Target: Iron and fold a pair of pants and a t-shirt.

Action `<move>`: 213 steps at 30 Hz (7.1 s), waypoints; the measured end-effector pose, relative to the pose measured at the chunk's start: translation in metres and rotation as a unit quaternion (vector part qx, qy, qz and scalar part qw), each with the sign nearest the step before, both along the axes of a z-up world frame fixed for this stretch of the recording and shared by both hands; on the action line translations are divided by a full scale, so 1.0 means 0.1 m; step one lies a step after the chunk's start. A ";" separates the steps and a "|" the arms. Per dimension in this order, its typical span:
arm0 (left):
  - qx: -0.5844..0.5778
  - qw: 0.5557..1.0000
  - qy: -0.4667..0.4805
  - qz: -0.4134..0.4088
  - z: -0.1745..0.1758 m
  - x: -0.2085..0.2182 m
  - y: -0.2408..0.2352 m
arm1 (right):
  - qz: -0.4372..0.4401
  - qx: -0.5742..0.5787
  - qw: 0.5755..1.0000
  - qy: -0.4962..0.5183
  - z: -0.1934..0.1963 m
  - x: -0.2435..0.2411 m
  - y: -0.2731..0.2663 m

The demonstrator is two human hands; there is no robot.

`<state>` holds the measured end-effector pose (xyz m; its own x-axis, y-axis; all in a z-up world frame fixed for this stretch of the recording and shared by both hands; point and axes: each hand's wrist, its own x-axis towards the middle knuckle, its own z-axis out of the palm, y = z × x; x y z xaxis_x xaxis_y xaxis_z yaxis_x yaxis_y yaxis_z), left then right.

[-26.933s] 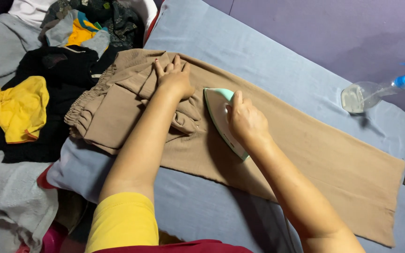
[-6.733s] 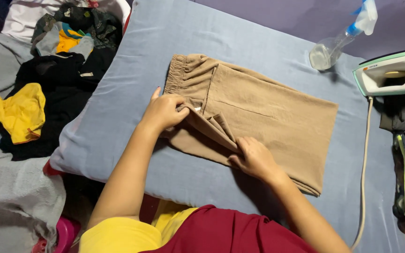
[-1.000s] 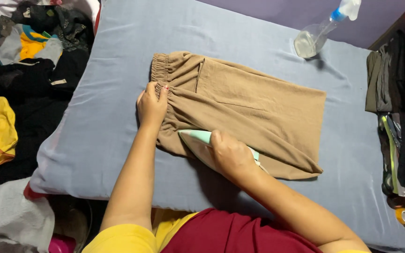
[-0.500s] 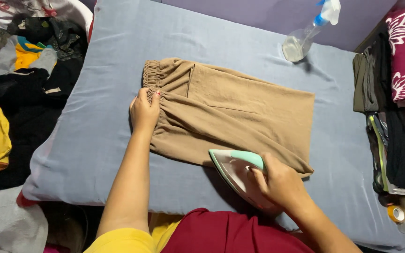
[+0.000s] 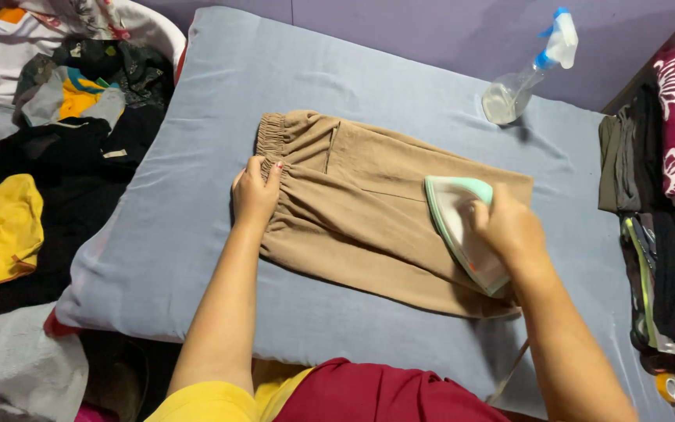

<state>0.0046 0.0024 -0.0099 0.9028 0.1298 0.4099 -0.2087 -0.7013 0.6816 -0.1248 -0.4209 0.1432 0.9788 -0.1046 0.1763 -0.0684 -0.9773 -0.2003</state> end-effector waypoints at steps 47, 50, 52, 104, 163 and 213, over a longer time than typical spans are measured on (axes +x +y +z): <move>0.210 0.973 0.039 0.088 1.34 -0.80 -0.44 | 0.105 0.223 0.967 0.069 -0.54 0.20 1.42; 0.244 0.962 0.064 0.102 1.25 -0.65 -0.36 | 0.076 0.199 0.957 0.196 -0.04 0.06 1.73; 0.248 0.962 0.064 0.095 1.33 -0.64 -0.38 | 0.148 0.183 0.962 0.141 -0.37 -0.03 1.71; 0.020 0.976 0.218 0.006 0.49 0.94 -0.81 | 0.382 -0.187 0.902 -0.076 -0.39 -0.49 2.66; 0.261 0.928 0.104 -0.244 0.57 0.12 -1.54 | -0.162 0.384 0.834 -0.360 -1.50 -0.91 -1.89; 0.323 0.933 0.079 -0.134 0.43 -0.22 -0.76 | -0.034 0.129 0.989 0.067 0.17 -0.27 0.95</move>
